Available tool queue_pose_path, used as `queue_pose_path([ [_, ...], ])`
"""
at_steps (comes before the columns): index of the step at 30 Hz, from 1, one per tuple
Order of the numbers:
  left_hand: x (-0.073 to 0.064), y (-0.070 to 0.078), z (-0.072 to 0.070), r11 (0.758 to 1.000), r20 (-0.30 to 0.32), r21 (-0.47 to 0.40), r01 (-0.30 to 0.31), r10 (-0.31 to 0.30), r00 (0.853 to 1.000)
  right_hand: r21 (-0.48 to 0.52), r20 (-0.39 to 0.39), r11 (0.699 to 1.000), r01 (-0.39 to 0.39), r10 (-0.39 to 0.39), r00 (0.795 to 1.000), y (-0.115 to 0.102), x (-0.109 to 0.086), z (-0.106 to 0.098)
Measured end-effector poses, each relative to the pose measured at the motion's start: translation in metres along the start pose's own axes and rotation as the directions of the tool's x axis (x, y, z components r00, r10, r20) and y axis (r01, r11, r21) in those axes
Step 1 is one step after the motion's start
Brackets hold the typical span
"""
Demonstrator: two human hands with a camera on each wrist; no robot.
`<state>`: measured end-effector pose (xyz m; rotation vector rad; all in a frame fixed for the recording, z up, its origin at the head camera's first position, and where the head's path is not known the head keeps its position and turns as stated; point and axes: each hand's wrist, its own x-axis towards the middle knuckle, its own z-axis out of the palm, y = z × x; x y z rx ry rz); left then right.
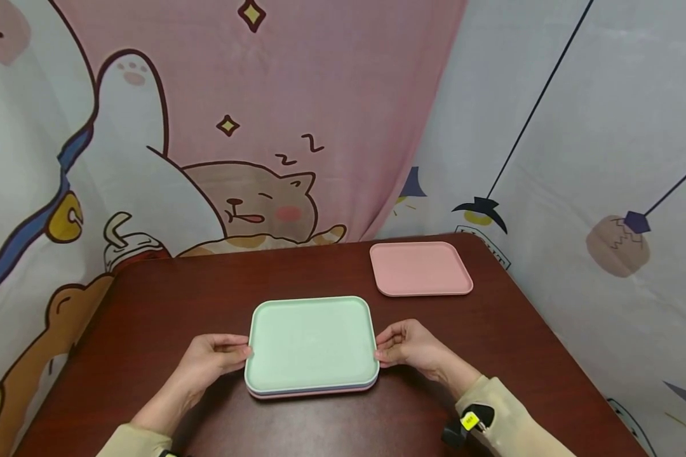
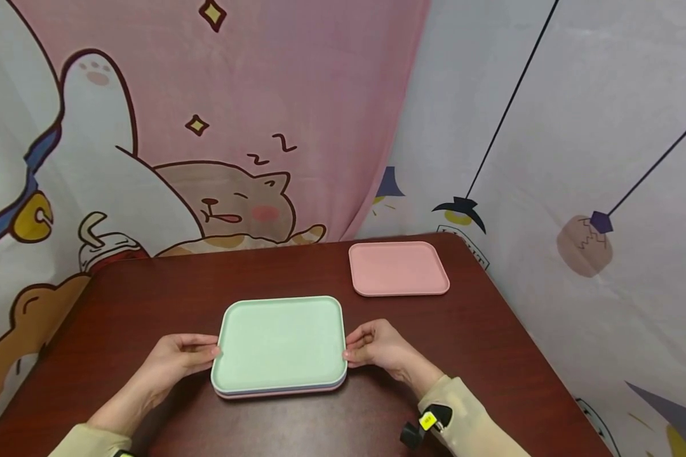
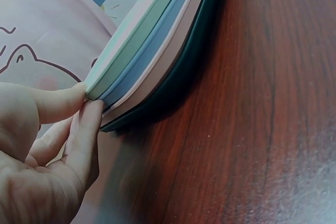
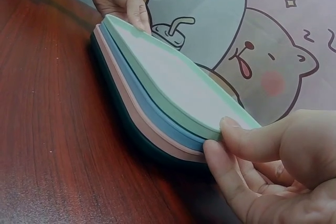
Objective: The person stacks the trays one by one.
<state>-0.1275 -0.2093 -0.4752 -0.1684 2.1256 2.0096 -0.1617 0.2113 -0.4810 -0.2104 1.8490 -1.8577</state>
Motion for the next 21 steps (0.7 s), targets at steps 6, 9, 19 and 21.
queue_pose_path([
  [6,-0.0006,-0.0007,-0.0008,1.000,0.009,-0.004,-0.006,0.006,1.000,-0.020,-0.027,1.000,0.009,-0.010,1.000,0.0000,-0.0017,0.0027],
  [9,-0.0020,0.0001,-0.0008,1.000,0.005,0.000,-0.007,0.007,1.000,-0.038,-0.041,0.999,0.020,-0.022,0.999,0.0000,-0.0029,0.0051],
  [19,-0.0020,-0.0006,-0.0011,1.000,0.012,0.009,-0.016,0.016,1.000,-0.062,-0.068,0.997,0.043,-0.047,0.997,-0.0013,-0.0068,0.0091],
  [21,-0.0017,-0.0011,-0.0011,1.000,0.013,0.007,-0.014,0.014,1.000,-0.062,-0.068,0.997,0.045,-0.050,0.996,-0.0017,-0.0072,0.0092],
])
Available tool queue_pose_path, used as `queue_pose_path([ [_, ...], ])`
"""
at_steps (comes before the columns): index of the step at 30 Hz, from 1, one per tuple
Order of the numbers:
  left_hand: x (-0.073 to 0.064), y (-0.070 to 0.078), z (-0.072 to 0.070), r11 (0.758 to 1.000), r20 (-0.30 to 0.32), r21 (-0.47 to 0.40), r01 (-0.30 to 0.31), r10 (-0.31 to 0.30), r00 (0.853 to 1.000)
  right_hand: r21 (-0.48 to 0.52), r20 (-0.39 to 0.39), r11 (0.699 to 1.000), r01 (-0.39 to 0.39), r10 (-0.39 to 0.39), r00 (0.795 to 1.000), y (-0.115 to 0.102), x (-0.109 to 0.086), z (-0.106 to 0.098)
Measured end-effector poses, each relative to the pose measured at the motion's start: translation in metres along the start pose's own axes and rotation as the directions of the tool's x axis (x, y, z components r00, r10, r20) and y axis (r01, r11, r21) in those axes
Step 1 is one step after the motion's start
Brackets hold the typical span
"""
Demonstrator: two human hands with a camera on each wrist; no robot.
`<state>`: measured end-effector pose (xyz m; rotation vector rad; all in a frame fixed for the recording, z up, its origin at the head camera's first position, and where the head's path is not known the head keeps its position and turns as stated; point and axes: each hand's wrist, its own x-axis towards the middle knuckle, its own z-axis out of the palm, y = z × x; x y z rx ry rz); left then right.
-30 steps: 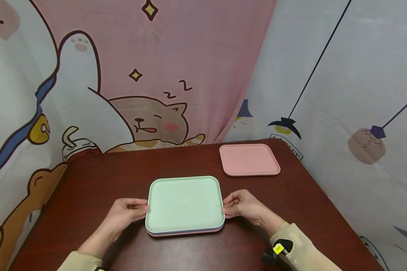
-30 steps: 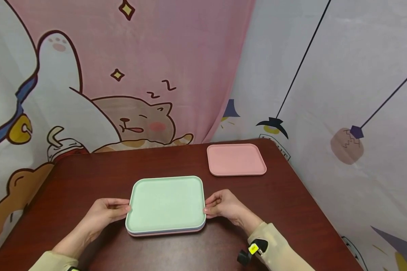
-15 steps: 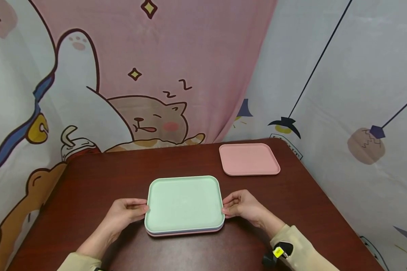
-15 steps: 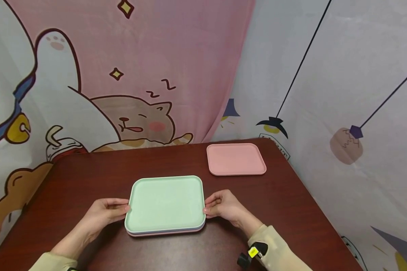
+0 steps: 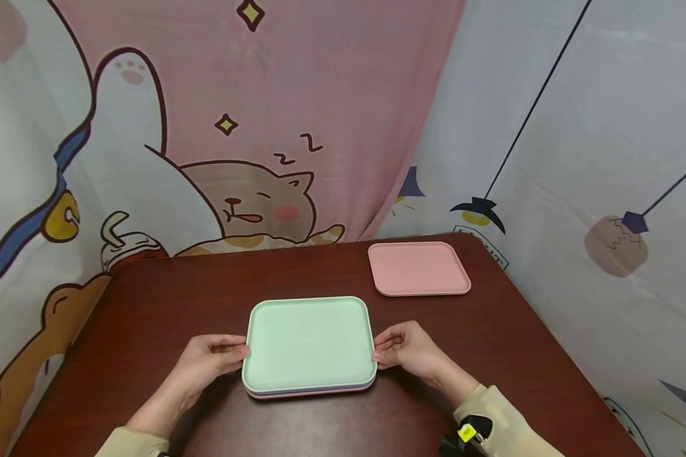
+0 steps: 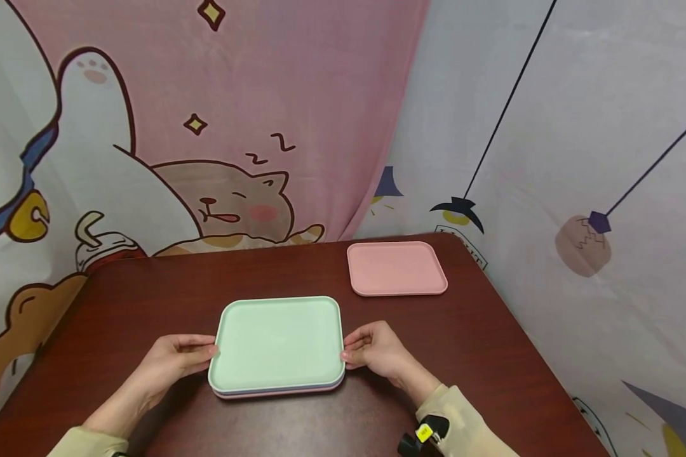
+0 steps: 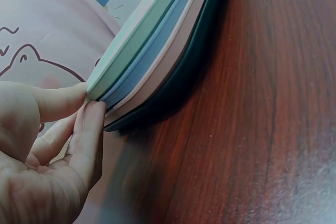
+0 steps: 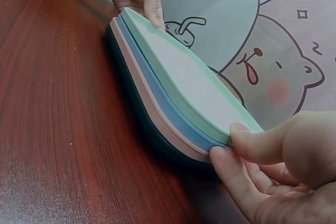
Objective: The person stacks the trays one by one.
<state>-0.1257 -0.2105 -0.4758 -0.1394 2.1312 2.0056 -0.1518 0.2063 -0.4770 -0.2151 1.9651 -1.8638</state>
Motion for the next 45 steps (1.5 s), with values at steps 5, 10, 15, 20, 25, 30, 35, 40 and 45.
queue_pose_path([
  [5,0.001,-0.001,0.001,1.000,0.008,-0.007,0.003,-0.003,1.000,0.008,0.007,1.000,-0.008,0.008,1.000,0.001,-0.001,-0.002],
  [10,0.001,-0.002,0.002,1.000,0.005,-0.002,0.001,-0.001,1.000,0.020,0.011,1.000,-0.018,0.018,1.000,0.002,-0.003,-0.004],
  [15,0.000,-0.002,0.001,1.000,-0.006,-0.001,0.006,-0.006,1.000,0.032,0.021,0.999,-0.017,0.016,1.000,0.002,-0.003,-0.004],
  [20,-0.001,-0.001,0.000,1.000,0.003,-0.016,0.011,-0.011,1.000,0.040,0.031,0.999,-0.013,0.012,0.999,0.001,-0.004,-0.005],
  [25,-0.002,0.002,-0.002,0.999,-0.010,-0.019,0.027,-0.027,1.000,0.051,0.026,0.999,0.001,-0.002,1.000,0.000,-0.007,-0.010],
  [30,-0.003,0.006,-0.005,1.000,-0.021,-0.018,0.023,-0.024,1.000,0.068,0.019,0.998,0.002,-0.004,1.000,-0.002,-0.010,-0.017],
  [35,-0.003,0.010,-0.008,0.999,-0.011,-0.040,0.019,-0.019,1.000,0.071,0.010,0.997,-0.003,0.003,1.000,-0.002,-0.011,-0.022],
  [40,-0.002,0.014,-0.009,0.998,-0.008,-0.061,0.032,-0.033,0.999,0.085,0.008,0.996,0.000,0.000,1.000,-0.004,-0.013,-0.028],
  [45,-0.001,0.017,-0.009,0.996,0.011,-0.081,0.023,-0.022,1.000,0.095,0.001,0.995,0.017,-0.018,1.000,-0.006,-0.015,-0.035],
])
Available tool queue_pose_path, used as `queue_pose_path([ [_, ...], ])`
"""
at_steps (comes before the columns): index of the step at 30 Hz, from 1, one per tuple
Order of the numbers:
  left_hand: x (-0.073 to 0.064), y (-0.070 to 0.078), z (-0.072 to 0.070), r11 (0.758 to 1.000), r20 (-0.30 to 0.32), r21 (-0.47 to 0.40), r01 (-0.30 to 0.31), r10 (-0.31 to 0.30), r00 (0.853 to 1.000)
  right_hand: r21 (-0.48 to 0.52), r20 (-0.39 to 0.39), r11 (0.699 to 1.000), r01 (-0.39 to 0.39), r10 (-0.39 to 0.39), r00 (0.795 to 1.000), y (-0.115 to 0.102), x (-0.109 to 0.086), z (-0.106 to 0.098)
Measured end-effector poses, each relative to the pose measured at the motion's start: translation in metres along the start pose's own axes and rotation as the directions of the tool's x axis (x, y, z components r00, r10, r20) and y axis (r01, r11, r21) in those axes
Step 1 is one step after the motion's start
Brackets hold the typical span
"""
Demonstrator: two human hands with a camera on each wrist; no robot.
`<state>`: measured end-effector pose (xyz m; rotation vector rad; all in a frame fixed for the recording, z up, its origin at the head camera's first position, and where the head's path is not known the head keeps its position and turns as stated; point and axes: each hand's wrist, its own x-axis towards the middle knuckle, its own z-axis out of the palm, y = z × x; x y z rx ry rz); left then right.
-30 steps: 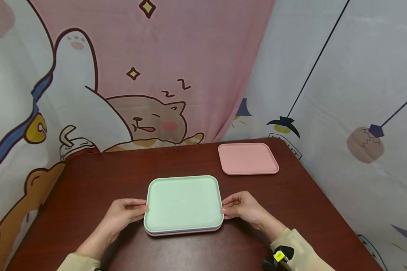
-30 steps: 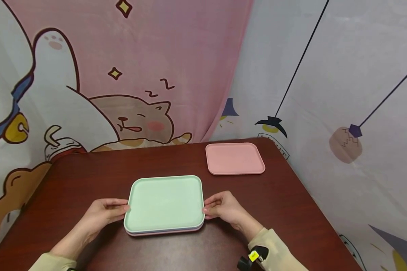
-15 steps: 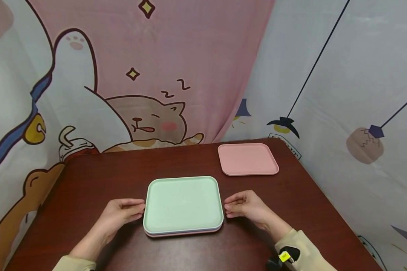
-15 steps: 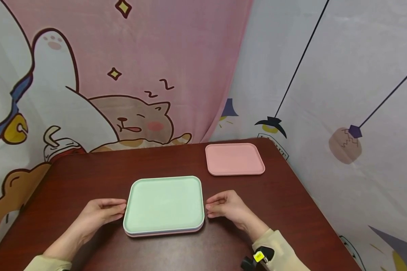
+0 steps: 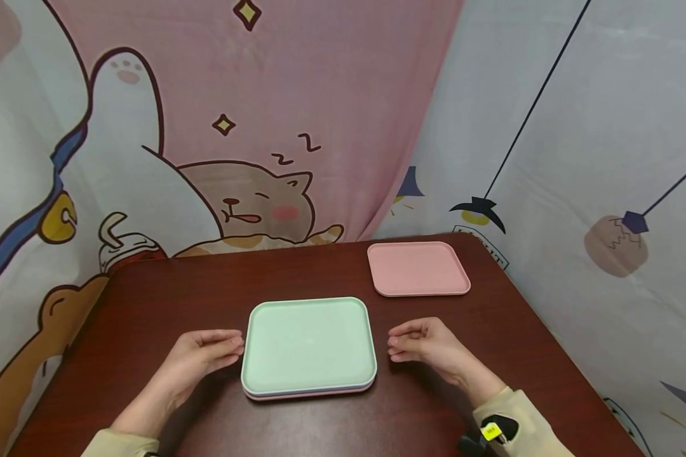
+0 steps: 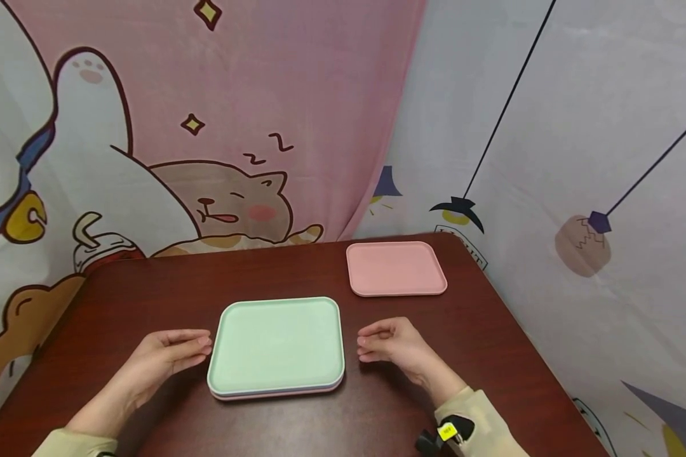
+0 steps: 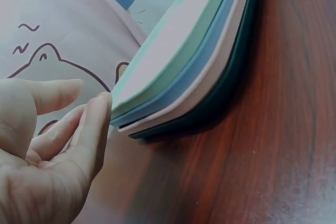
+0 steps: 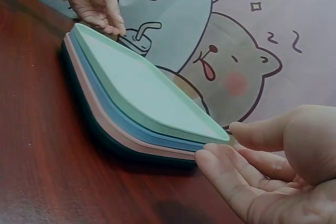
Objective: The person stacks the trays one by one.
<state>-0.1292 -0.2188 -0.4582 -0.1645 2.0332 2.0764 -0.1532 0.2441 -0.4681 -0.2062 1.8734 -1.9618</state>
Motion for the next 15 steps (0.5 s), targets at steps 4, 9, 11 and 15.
queue_pose_path([
  [4,0.001,0.005,0.001,1.000,0.023,-0.013,-0.009,0.010,1.000,-0.002,-0.008,1.000,0.017,-0.017,1.000,-0.006,-0.002,-0.007],
  [9,0.003,0.013,0.003,0.999,0.031,-0.031,-0.009,0.010,0.999,-0.009,-0.019,0.999,0.037,-0.037,0.999,-0.016,-0.005,-0.016],
  [11,0.004,0.016,0.004,0.999,0.036,-0.036,-0.012,0.013,0.999,-0.007,-0.025,0.999,0.045,-0.045,0.999,-0.020,-0.006,-0.020],
  [15,0.007,0.021,0.007,0.999,0.050,-0.042,-0.019,0.021,0.999,0.008,-0.043,0.999,0.052,-0.051,0.998,-0.027,-0.008,-0.029],
])
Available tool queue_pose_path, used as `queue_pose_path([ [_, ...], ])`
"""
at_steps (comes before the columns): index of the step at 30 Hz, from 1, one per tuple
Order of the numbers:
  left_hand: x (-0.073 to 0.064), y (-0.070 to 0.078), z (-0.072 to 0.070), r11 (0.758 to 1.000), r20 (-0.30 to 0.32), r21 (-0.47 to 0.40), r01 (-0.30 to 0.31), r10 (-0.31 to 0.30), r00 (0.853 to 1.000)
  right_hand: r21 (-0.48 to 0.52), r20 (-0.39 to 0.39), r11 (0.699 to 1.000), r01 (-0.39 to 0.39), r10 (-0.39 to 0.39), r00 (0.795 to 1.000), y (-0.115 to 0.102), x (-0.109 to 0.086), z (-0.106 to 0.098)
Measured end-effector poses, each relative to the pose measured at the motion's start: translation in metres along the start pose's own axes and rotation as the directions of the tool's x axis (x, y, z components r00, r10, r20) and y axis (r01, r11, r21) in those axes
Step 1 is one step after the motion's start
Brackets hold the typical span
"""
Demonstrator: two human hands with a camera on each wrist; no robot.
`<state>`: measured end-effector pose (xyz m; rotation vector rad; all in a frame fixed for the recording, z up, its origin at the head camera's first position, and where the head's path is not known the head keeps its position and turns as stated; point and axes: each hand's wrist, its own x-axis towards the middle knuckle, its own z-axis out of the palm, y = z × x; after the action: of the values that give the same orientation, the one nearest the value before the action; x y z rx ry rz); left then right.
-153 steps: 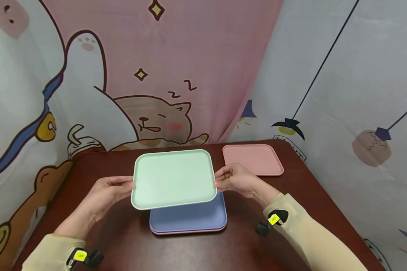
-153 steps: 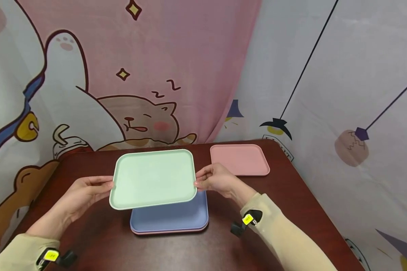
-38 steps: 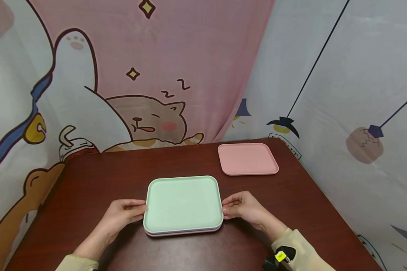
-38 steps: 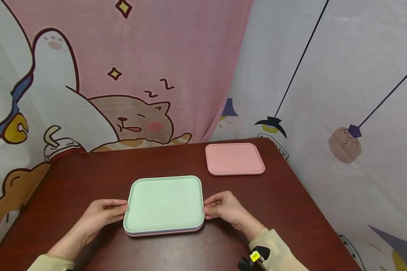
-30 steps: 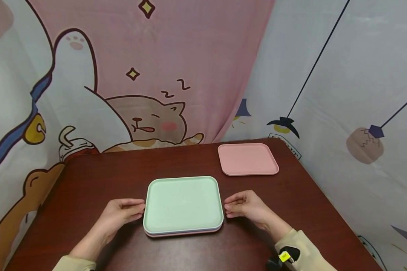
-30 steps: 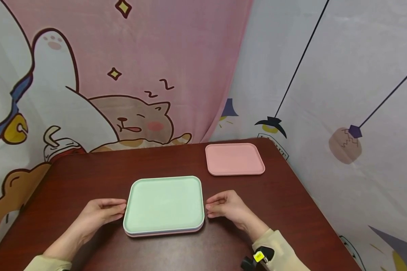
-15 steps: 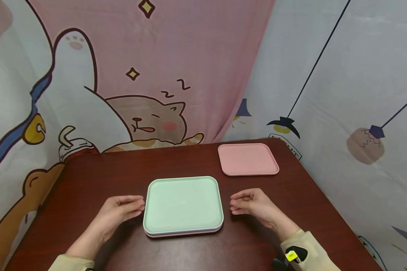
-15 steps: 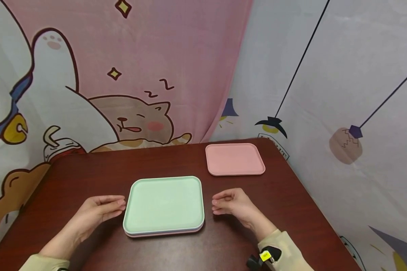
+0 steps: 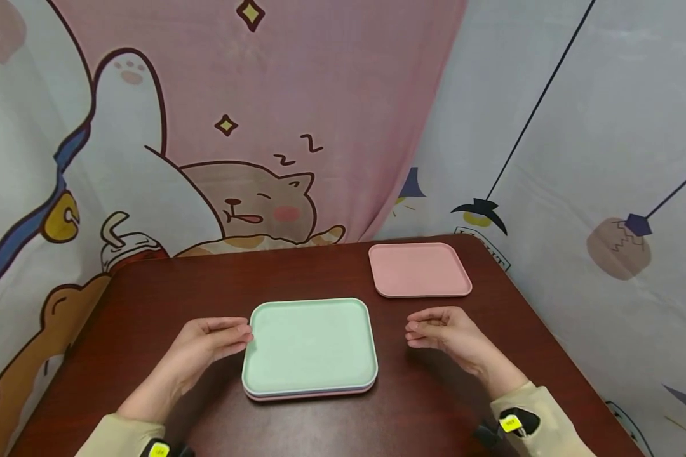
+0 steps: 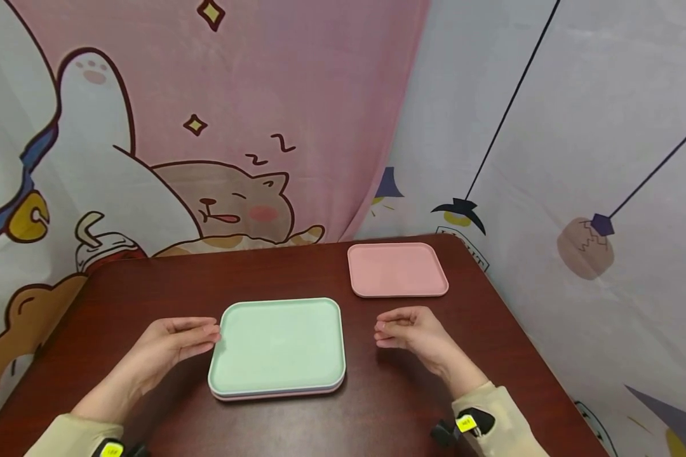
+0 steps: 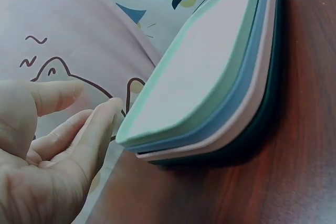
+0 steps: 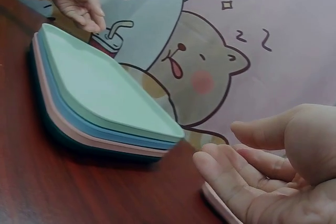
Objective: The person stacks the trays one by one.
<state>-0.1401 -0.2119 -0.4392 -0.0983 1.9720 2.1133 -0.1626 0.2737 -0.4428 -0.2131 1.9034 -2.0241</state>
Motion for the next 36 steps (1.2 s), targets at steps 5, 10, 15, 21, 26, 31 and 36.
queue_pose_path([
  [5,0.005,0.004,0.003,1.000,0.015,0.018,-0.008,0.008,1.000,0.007,-0.022,1.000,-0.001,0.001,1.000,-0.006,0.000,-0.013],
  [10,0.012,0.011,0.008,1.000,0.038,0.024,-0.018,0.017,0.999,0.000,-0.059,1.000,-0.004,0.004,0.998,-0.007,0.000,-0.032],
  [15,0.020,0.019,0.014,0.999,0.048,0.037,-0.029,0.027,0.998,0.000,-0.110,1.000,-0.024,0.024,0.994,-0.003,0.002,-0.049],
  [21,0.030,0.024,0.021,0.997,0.046,0.067,-0.037,0.034,0.998,0.035,-0.136,0.999,-0.022,0.027,0.990,-0.002,0.003,-0.064],
  [26,0.041,0.024,0.026,0.998,0.040,0.058,-0.032,0.029,0.999,0.074,-0.129,0.997,-0.006,0.015,0.992,-0.006,0.003,-0.076],
  [31,0.051,0.025,0.029,0.997,0.033,0.066,-0.026,0.023,0.999,0.086,-0.122,0.996,0.006,0.005,0.993,-0.011,0.004,-0.090],
  [36,0.060,0.028,0.034,0.997,0.041,0.069,-0.038,0.035,0.999,0.079,-0.122,0.997,0.003,0.006,0.993,-0.014,0.005,-0.103],
])
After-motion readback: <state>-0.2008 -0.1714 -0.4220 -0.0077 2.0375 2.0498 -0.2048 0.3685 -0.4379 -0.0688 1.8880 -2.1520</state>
